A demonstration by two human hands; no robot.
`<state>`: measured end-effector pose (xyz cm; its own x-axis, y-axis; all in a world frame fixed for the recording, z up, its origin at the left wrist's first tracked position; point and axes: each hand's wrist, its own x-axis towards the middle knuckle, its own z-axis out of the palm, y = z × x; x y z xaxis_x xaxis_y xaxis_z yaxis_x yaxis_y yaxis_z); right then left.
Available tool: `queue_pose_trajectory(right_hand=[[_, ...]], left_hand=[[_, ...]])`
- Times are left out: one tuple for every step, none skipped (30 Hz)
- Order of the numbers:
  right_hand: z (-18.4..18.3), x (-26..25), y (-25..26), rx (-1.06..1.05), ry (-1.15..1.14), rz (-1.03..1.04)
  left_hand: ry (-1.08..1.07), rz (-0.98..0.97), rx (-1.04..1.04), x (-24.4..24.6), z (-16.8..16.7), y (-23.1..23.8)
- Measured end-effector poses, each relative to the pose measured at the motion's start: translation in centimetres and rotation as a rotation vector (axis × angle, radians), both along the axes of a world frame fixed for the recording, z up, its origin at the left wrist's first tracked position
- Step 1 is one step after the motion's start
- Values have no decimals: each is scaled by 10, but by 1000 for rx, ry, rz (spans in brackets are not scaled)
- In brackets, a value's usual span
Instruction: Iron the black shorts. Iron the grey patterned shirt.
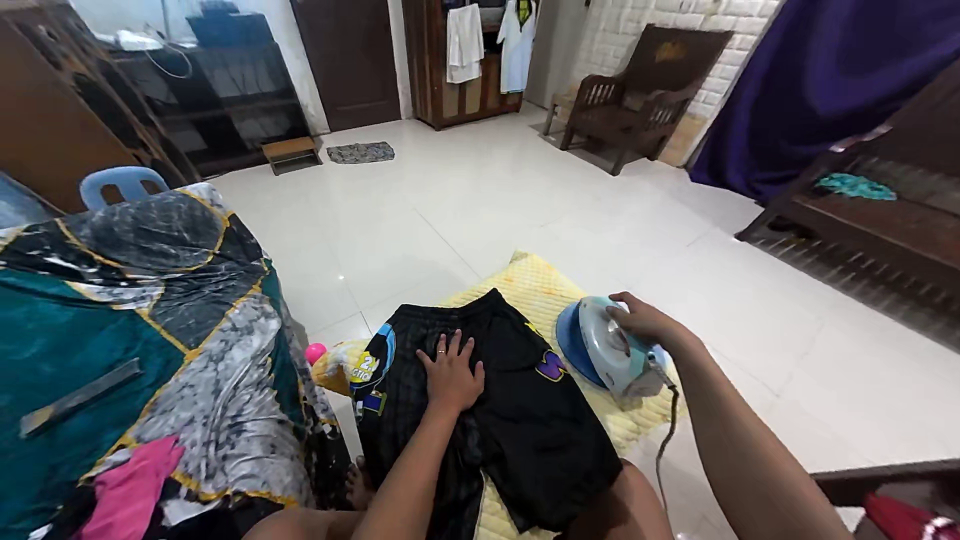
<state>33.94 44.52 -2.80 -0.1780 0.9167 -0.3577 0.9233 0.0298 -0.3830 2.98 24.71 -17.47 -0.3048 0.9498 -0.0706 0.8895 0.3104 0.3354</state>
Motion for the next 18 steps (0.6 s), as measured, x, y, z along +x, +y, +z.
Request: queue_pose_trajectory(right_hand=[[8, -3, -2, 66, -125, 36], [18, -7, -8, 135, -201, 57], [29, -14, -18, 207, -205, 64], [38, -24, -29, 277, -163, 73], [43, -35, -42, 331, -94, 95], [45, -48, -55, 355, -15, 133], [42, -62, -68, 351, 51, 190], [36, -76, -82, 325, 105, 257], [28, -90, -95, 282, 145, 320], [17, -104, -107, 230, 170, 380], [5, -118, -118, 179, 180, 436], [-5, -130, -129, 120, 183, 485], [-15, -141, -139, 68, 192, 524], [-24, -151, -148, 28, 217, 555], [-32, -159, -156, -10, 255, 574], [-37, -166, -163, -49, 311, 578], [-40, -171, -169, -79, 389, 560], [-42, -175, -176, -97, 489, 518]], left_hand=[[-27, -18, -15, -9, 13, 3], [-54, -11, 6, -22, 25, 8], [-73, 21, 47, -37, 35, 13], [-81, 71, 102, -54, 42, 19], [-79, 131, 141, -72, 44, 26], [-77, 197, 140, -90, 42, 32], [-97, 258, 91, -107, 39, 37], [-133, 316, 23, -122, 35, 39], [-171, 370, -56, -133, 32, 39], [-207, 417, -127, -142, 30, 37], [-238, 454, -172, -148, 30, 35], [-243, 471, -179, -151, 33, 31], [-226, 469, -142, -152, 37, 26], [-214, 459, -78, -150, 42, 21], [-210, 444, -10, -144, 50, 14], [-228, 420, 65, -135, 59, 6], [-266, 382, 148, -120, 68, -5], [-325, 323, 220, -100, 77, -19]])
